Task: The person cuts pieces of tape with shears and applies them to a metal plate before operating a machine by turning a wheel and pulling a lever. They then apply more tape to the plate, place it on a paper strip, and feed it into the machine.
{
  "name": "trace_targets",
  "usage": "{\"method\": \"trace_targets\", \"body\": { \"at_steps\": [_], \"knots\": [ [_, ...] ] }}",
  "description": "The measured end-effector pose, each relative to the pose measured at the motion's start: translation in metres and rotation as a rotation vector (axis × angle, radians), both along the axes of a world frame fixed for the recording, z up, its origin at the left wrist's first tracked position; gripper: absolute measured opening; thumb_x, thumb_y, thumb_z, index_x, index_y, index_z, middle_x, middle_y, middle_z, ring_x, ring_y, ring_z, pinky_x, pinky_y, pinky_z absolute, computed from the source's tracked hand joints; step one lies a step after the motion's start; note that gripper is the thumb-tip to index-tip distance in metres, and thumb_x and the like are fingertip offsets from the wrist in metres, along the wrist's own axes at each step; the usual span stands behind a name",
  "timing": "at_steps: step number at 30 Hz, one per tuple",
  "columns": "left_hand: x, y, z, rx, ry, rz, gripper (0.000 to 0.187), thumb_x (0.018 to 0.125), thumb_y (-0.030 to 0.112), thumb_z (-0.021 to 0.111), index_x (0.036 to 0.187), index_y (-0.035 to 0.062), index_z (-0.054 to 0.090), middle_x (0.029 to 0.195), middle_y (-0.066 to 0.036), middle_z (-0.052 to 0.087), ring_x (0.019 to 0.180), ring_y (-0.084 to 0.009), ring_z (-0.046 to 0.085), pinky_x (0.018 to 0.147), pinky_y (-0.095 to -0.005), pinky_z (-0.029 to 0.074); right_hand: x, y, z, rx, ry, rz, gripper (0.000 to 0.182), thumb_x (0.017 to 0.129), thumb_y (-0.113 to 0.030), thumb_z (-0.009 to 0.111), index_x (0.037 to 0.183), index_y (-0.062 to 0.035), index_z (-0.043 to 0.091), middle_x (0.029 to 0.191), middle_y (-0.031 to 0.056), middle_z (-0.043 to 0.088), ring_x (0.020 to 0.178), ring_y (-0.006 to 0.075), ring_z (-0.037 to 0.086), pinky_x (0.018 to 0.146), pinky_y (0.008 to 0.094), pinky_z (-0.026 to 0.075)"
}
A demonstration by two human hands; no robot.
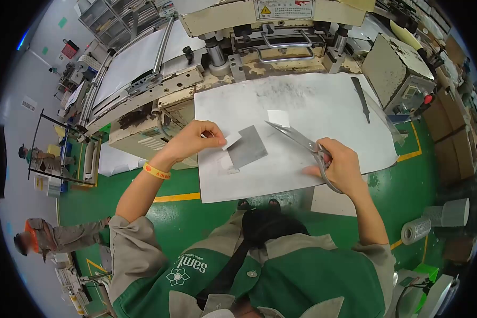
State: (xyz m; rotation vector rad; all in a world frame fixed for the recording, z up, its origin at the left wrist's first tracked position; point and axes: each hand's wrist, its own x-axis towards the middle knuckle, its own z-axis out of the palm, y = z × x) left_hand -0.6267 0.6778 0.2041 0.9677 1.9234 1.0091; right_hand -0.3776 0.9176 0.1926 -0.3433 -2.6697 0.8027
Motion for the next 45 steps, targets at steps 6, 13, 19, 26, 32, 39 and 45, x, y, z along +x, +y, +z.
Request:
{"method": "trace_targets", "body": {
  "at_steps": [6, 13, 19, 26, 32, 39, 45],
  "knots": [
    [-0.003, 0.020, -0.012, -0.040, 0.023, -0.074, 0.019, 0.078, 0.018, 0.069, 0.081, -0.0008, 0.067, 0.070, -0.002, 0.061, 0.064, -0.0058, 0.049, 0.057, -0.0216, 0.039, 0.003, 0.001, 0.001, 0.003, -0.010, -0.011, 0.055, 0.054, -0.039, 0.081, 0.090, -0.0055, 0.057, 0.062, 0.0040, 0.045, 0.053, 0.0192, 0.045, 0.051, 0.0298, 0.039],
    [-0.014, 0.032, -0.030, -0.065, 0.065, -0.075, 0.022, 0.074, 0.020, 0.070, 0.076, -0.0017, 0.067, 0.064, -0.006, 0.061, 0.059, -0.0104, 0.051, 0.055, -0.0257, 0.041, 0.004, -0.001, -0.003, 0.022, 0.049, 0.016, 0.056, 0.054, -0.040, 0.082, 0.088, -0.0063, 0.054, 0.064, 0.0025, 0.041, 0.055, 0.0142, 0.040, 0.050, 0.0266, 0.035],
    [-0.023, 0.038, -0.029, -0.110, 0.088, -0.069, 0.022, 0.073, 0.020, 0.070, 0.074, -0.0012, 0.067, 0.067, -0.007, 0.062, 0.061, -0.0117, 0.053, 0.056, -0.0262, 0.042, 0.005, -0.002, -0.002, 0.042, 0.027, 0.006, 0.056, 0.053, -0.041, 0.081, 0.089, -0.0049, 0.058, 0.065, 0.0053, 0.049, 0.054, 0.0196, 0.049, 0.052, 0.0293, 0.041],
    [-0.018, 0.044, -0.020, -0.232, 0.178, -0.097, 0.021, 0.074, 0.020, 0.069, 0.076, -0.0011, 0.068, 0.068, -0.006, 0.063, 0.064, -0.0119, 0.054, 0.059, -0.0265, 0.042, 0.006, -0.002, -0.002, 0.029, 0.020, 0.035, 0.053, 0.054, -0.037, 0.082, 0.088, -0.0052, 0.057, 0.064, 0.0050, 0.048, 0.054, 0.0201, 0.048, 0.051, 0.0299, 0.040],
    [-0.009, 0.051, -0.009, -0.326, 0.435, -0.165, 0.029, 0.068, 0.029, 0.070, 0.070, 0.0001, 0.066, 0.069, -0.011, 0.064, 0.062, -0.0193, 0.059, 0.060, -0.0305, 0.045, 0.007, -0.006, -0.002, 0.048, -0.002, 0.072, 0.053, 0.054, -0.038, 0.082, 0.086, -0.0053, 0.056, 0.063, 0.0041, 0.048, 0.054, 0.0201, 0.048, 0.051, 0.0308, 0.040],
    [0.005, 0.048, 0.009, -0.177, 0.676, -0.098, 0.039, 0.077, 0.040, 0.063, 0.074, 0.0018, 0.068, 0.062, -0.010, 0.059, 0.059, -0.0212, 0.056, 0.059, -0.0345, 0.043, 0.005, -0.015, 0.003, 0.201, 0.023, 0.198, 0.058, 0.052, -0.044, 0.081, 0.089, -0.0067, 0.057, 0.073, 0.0044, 0.058, 0.059, 0.0189, 0.056, 0.053, 0.0292, 0.045],
    [0.018, 0.032, 0.010, -0.006, -0.045, -0.098, 0.035, 0.076, 0.034, 0.069, 0.078, -0.0009, 0.068, 0.064, -0.002, 0.057, 0.061, -0.0089, 0.047, 0.056, -0.0250, 0.038, -0.002, -0.019, 0.005, 0.273, 0.024, 0.270, 0.060, 0.052, -0.050, 0.079, 0.090, -0.0079, 0.058, 0.071, 0.0065, 0.055, 0.066, 0.0267, 0.058, 0.053, 0.0354, 0.045]
  ]
}}
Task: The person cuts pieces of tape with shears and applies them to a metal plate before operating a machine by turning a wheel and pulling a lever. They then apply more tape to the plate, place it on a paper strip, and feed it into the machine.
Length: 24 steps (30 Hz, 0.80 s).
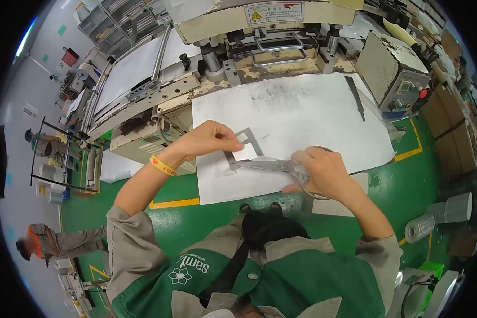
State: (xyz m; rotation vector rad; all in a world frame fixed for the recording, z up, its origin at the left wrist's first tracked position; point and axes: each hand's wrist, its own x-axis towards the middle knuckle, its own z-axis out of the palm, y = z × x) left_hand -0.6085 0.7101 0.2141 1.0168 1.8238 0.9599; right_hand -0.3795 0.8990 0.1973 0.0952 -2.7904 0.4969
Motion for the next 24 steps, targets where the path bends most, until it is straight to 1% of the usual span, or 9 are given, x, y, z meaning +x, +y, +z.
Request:
{"method": "trace_targets", "body": {
  "at_steps": [2, 5, 8, 9, 14, 15, 17, 21, 24],
  "knots": [
    [0.003, -0.004, 0.003, -0.033, -0.014, 0.007, 0.028, 0.075, 0.027, 0.072, 0.084, 0.0004, 0.068, 0.072, -0.005, 0.061, 0.072, -0.0094, 0.053, 0.063, -0.0231, 0.041, -0.002, -0.003, 0.007, 0.022, -0.016, 0.017, 0.061, 0.051, -0.051, 0.078, 0.090, -0.0080, 0.059, 0.073, 0.0072, 0.055, 0.067, 0.0272, 0.058, 0.055, 0.0358, 0.045],
    [0.012, -0.011, 0.014, 0.094, 0.217, 0.126, 0.022, 0.075, 0.021, 0.072, 0.079, -0.0005, 0.068, 0.067, 0.001, 0.054, 0.063, -0.0066, 0.042, 0.058, -0.0219, 0.036, 0.001, -0.002, 0.011, 0.055, -0.035, 0.026, 0.062, 0.050, -0.049, 0.079, 0.091, -0.0080, 0.058, 0.077, 0.0088, 0.055, 0.072, 0.0281, 0.057, 0.061, 0.0364, 0.045],
    [0.010, -0.016, -0.003, 0.161, -0.018, 0.211, 0.022, 0.074, 0.020, 0.072, 0.074, -0.0019, 0.066, 0.059, 0.004, 0.046, 0.055, -0.0051, 0.037, 0.049, -0.0222, 0.031, 0.006, 0.011, 0.010, 0.017, -0.019, -0.011, 0.062, 0.050, -0.047, 0.080, 0.093, -0.0074, 0.058, 0.077, 0.0084, 0.055, 0.071, 0.0281, 0.056, 0.063, 0.0362, 0.045],
    [0.008, -0.016, -0.009, 0.101, -0.010, 0.173, 0.023, 0.074, 0.020, 0.073, 0.075, -0.0023, 0.067, 0.058, 0.004, 0.047, 0.054, -0.0045, 0.036, 0.048, -0.0219, 0.030, 0.009, 0.015, 0.010, -0.053, -0.063, -0.078, 0.062, 0.050, -0.045, 0.080, 0.094, -0.0065, 0.057, 0.077, 0.0080, 0.054, 0.070, 0.0274, 0.056, 0.063, 0.0360, 0.044],
    [0.007, -0.013, -0.039, 0.000, -0.042, 0.198, 0.023, 0.073, 0.019, 0.073, 0.075, -0.0032, 0.068, 0.054, 0.003, 0.048, 0.050, -0.0043, 0.036, 0.046, -0.0222, 0.029, 0.019, 0.031, 0.009, -0.045, -0.055, -0.257, 0.063, 0.053, -0.047, 0.079, 0.096, -0.0060, 0.057, 0.076, 0.0073, 0.053, 0.069, 0.0247, 0.055, 0.062, 0.0348, 0.044],
    [0.009, -0.011, -0.036, -0.029, -0.056, 0.217, 0.022, 0.074, 0.020, 0.074, 0.074, -0.0016, 0.067, 0.056, 0.005, 0.045, 0.052, -0.0041, 0.034, 0.046, -0.0215, 0.027, 0.020, 0.033, 0.008, -0.022, -0.047, -0.262, 0.063, 0.054, -0.047, 0.078, 0.097, -0.0062, 0.056, 0.076, 0.0072, 0.052, 0.068, 0.0241, 0.054, 0.062, 0.0342, 0.044],
    [0.010, -0.009, -0.034, -0.038, -0.049, 0.229, 0.022, 0.074, 0.019, 0.074, 0.073, -0.0020, 0.067, 0.056, 0.005, 0.046, 0.052, -0.0040, 0.035, 0.046, -0.0213, 0.027, 0.022, 0.034, 0.007, -0.043, -0.037, -0.269, 0.063, 0.054, -0.047, 0.078, 0.097, -0.0062, 0.056, 0.076, 0.0072, 0.052, 0.067, 0.0237, 0.054, 0.061, 0.0339, 0.044],
    [0.007, -0.009, -0.043, -0.044, 0.011, 0.233, 0.022, 0.071, 0.019, 0.072, 0.070, -0.0022, 0.067, 0.054, 0.001, 0.053, 0.050, -0.0060, 0.042, 0.048, -0.0231, 0.034, 0.023, 0.037, 0.003, -0.052, -0.101, -0.282, 0.064, 0.054, -0.045, 0.079, 0.099, -0.0046, 0.056, 0.085, 0.0080, 0.056, 0.068, 0.0227, 0.055, 0.062, 0.0325, 0.045],
    [0.010, -0.008, -0.039, -0.078, 0.175, 0.219, 0.022, 0.070, 0.021, 0.071, 0.069, -0.0006, 0.066, 0.055, -0.002, 0.055, 0.051, -0.0093, 0.047, 0.049, -0.0250, 0.038, 0.020, 0.038, 0.002, -0.056, -0.105, -0.293, 0.061, 0.055, -0.040, 0.080, 0.100, -0.0054, 0.056, 0.084, 0.0079, 0.056, 0.068, 0.0226, 0.055, 0.063, 0.0326, 0.045]
  ]
}}
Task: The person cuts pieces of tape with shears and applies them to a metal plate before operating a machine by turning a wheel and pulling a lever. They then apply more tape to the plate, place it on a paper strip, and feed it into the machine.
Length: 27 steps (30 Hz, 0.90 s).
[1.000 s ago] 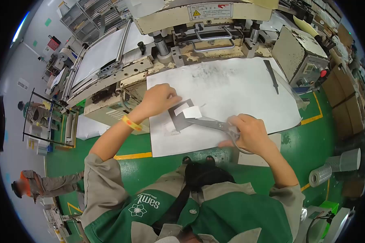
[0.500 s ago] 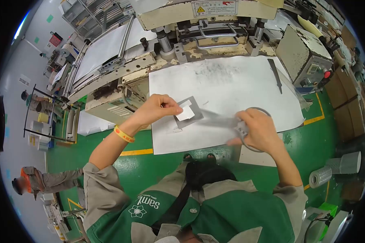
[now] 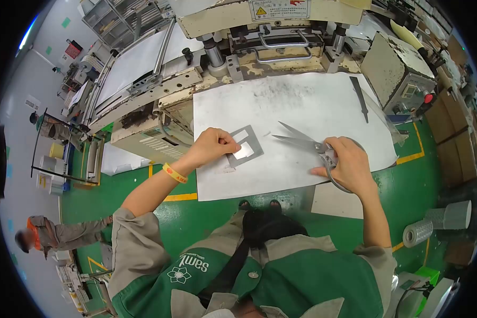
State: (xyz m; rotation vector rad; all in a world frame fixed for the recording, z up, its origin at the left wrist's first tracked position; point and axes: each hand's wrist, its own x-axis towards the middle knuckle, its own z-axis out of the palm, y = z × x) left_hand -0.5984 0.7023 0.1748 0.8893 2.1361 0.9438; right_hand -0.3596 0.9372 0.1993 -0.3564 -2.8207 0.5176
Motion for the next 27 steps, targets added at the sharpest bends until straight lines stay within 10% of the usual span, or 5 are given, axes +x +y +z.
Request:
{"method": "trace_targets", "body": {
  "at_steps": [9, 14, 18, 27],
  "knots": [
    [0.007, 0.006, 0.010, -0.163, 0.488, -0.123, 0.043, 0.065, 0.043, 0.073, 0.059, 0.0045, 0.055, 0.062, -0.011, 0.060, 0.063, -0.0301, 0.058, 0.055, -0.0392, 0.043, -0.019, 0.017, -0.005, -0.198, -0.073, -0.059, 0.056, 0.064, -0.021, 0.075, 0.114, -0.0068, 0.052, 0.093, 0.0115, 0.054, 0.081, 0.0246, 0.054, 0.072, 0.0349, 0.045],
    [0.008, -0.012, 0.010, -0.009, 0.565, -0.006, 0.036, 0.073, 0.035, 0.070, 0.074, 0.0013, 0.059, 0.079, -0.013, 0.060, 0.070, -0.0265, 0.057, 0.061, -0.0360, 0.044, -0.019, 0.011, 0.021, 0.012, -0.126, -0.036, 0.062, 0.065, -0.019, 0.074, 0.121, -0.0067, 0.050, 0.104, 0.0145, 0.055, 0.093, 0.0292, 0.054, 0.083, 0.0377, 0.043],
    [0.015, -0.039, 0.007, 0.273, 0.266, 0.177, 0.028, 0.078, 0.019, 0.068, 0.097, -0.0004, 0.062, 0.081, -0.005, 0.058, 0.069, -0.0096, 0.051, 0.063, -0.0252, 0.044, -0.041, -0.022, 0.019, 0.100, 0.047, 0.241, 0.055, 0.071, -0.019, 0.071, 0.121, -0.0067, 0.051, 0.118, 0.0144, 0.053, 0.107, 0.0308, 0.051, 0.092, 0.0404, 0.039],
    [0.038, -0.074, 0.009, 0.460, -0.725, 0.336, 0.058, 0.087, 0.014, 0.057, 0.133, -0.0060, 0.028, 0.132, -0.020, 0.038, 0.119, -0.0230, 0.044, 0.101, -0.0318, 0.035, -0.089, -0.098, -0.038, 0.272, 0.048, 0.572, 0.062, 0.085, -0.044, 0.053, 0.132, -0.0048, 0.039, 0.134, 0.0122, 0.043, 0.125, 0.0278, 0.038, 0.103, 0.0480, 0.027]
  ]
}}
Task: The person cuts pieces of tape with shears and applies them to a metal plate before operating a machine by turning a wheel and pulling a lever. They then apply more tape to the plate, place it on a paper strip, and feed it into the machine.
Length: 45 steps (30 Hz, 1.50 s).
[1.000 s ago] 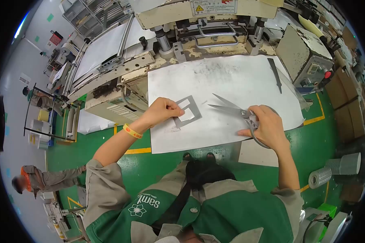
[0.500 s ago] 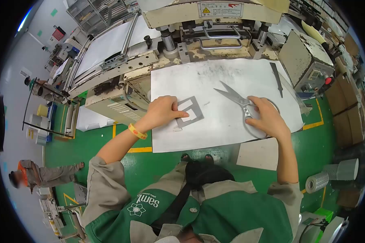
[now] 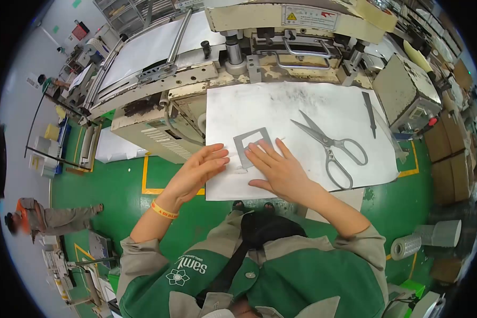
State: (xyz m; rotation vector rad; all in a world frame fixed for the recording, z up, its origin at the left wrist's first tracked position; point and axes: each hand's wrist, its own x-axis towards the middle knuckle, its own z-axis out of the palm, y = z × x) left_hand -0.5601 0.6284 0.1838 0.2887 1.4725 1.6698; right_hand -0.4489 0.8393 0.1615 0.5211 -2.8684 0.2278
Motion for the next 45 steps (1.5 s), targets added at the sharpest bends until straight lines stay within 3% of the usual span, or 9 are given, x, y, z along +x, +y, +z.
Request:
{"method": "trace_targets", "body": {
  "at_steps": [6, 11, 17, 20, 28, 31, 32, 34, 45],
  "knots": [
    [-0.001, 0.010, 0.009, 0.141, -0.323, 0.067, 0.065, 0.086, 0.013, 0.058, 0.136, -0.0084, 0.021, 0.131, -0.024, 0.037, 0.123, -0.0293, 0.039, 0.103, -0.0370, 0.034, -0.006, 0.006, -0.003, -0.484, -0.011, -0.072, 0.051, 0.087, -0.028, 0.055, 0.128, -0.0002, 0.043, 0.131, 0.0170, 0.044, 0.124, 0.0330, 0.039, 0.103, 0.0457, 0.029],
    [-0.006, 0.024, 0.008, 0.155, -0.443, 0.110, 0.037, 0.084, 0.014, 0.058, 0.114, 0.0007, 0.040, 0.117, -0.019, 0.045, 0.116, -0.0286, 0.043, 0.101, -0.0379, 0.034, -0.013, 0.013, -0.010, -0.095, 0.069, -0.195, 0.040, 0.091, -0.025, 0.047, 0.123, -0.0004, 0.048, 0.127, 0.0194, 0.047, 0.123, 0.0348, 0.039, 0.103, 0.0536, 0.020],
    [-0.017, 0.042, -0.018, 0.144, -0.372, 0.116, 0.015, 0.085, 0.009, 0.057, 0.096, -0.0018, 0.056, 0.101, -0.007, 0.056, 0.098, -0.0160, 0.052, 0.089, -0.0290, 0.044, -0.008, 0.011, -0.003, -0.104, 0.014, -0.236, 0.042, 0.094, -0.028, 0.042, 0.128, -0.0049, 0.046, 0.130, 0.0155, 0.047, 0.126, 0.0304, 0.037, 0.104, 0.0608, 0.004],
    [-0.010, 0.054, -0.017, 0.086, -0.196, 0.131, 0.028, 0.085, 0.003, 0.056, 0.112, -0.0023, 0.052, 0.099, -0.006, 0.056, 0.092, -0.0142, 0.055, 0.083, -0.0289, 0.047, -0.004, 0.013, -0.009, -0.139, 0.017, -0.219, 0.044, 0.094, -0.030, 0.040, 0.132, -0.0062, 0.040, 0.131, 0.0144, 0.047, 0.126, 0.0301, 0.038, 0.104, 0.0611, 0.001],
    [-0.001, 0.046, -0.028, 0.163, 0.047, 0.255, 0.034, 0.084, -0.001, 0.055, 0.118, -0.0014, 0.049, 0.103, -0.013, 0.062, 0.093, -0.0160, 0.060, 0.081, -0.0299, 0.050, 0.023, 0.028, 0.001, -0.061, 0.133, -0.300, 0.034, 0.087, -0.023, 0.054, 0.116, -0.0052, 0.055, 0.119, 0.0112, 0.055, 0.117, 0.0274, 0.047, 0.104, 0.0572, 0.013],
    [0.008, 0.044, -0.027, 0.251, 0.074, 0.278, 0.034, 0.085, -0.002, 0.055, 0.118, -0.0025, 0.048, 0.105, -0.015, 0.062, 0.093, -0.0164, 0.060, 0.081, -0.0305, 0.050, 0.018, 0.022, 0.017, -0.382, 0.197, -0.298, 0.028, 0.084, -0.012, 0.058, 0.111, -0.0049, 0.059, 0.114, 0.0108, 0.058, 0.109, 0.0277, 0.052, 0.101, 0.0505, 0.024],
    [0.013, 0.046, -0.026, 0.269, 0.087, 0.292, 0.034, 0.086, -0.002, 0.054, 0.118, -0.0035, 0.047, 0.105, -0.017, 0.062, 0.091, -0.0163, 0.061, 0.080, -0.0293, 0.050, 0.013, 0.016, 0.029, -0.435, 0.321, -0.267, 0.021, 0.078, -0.003, 0.062, 0.099, -0.0029, 0.064, 0.101, 0.0105, 0.062, 0.093, 0.0261, 0.057, 0.088, 0.0406, 0.039],
    [0.022, 0.049, -0.023, 0.300, 0.114, 0.288, 0.034, 0.085, -0.002, 0.055, 0.118, -0.0037, 0.047, 0.103, -0.016, 0.063, 0.088, -0.0138, 0.061, 0.077, -0.0258, 0.050, 0.002, 0.005, 0.033, -0.553, 0.404, -0.201, 0.016, 0.075, -0.003, 0.065, 0.091, -0.0039, 0.064, 0.091, 0.0082, 0.064, 0.081, 0.0238, 0.059, 0.072, 0.0333, 0.047],
    [0.045, 0.048, -0.012, 0.273, 0.292, 0.289, 0.037, 0.084, -0.002, 0.056, 0.120, -0.0036, 0.048, 0.101, -0.013, 0.065, 0.080, -0.0050, 0.058, 0.069, -0.0171, 0.047, -0.018, -0.007, 0.031, -0.692, 0.308, -0.105, 0.009, 0.073, -0.006, 0.068, 0.081, -0.0038, 0.064, 0.077, 0.0073, 0.063, 0.066, 0.0223, 0.060, 0.057, 0.0294, 0.048]
  ]
}}
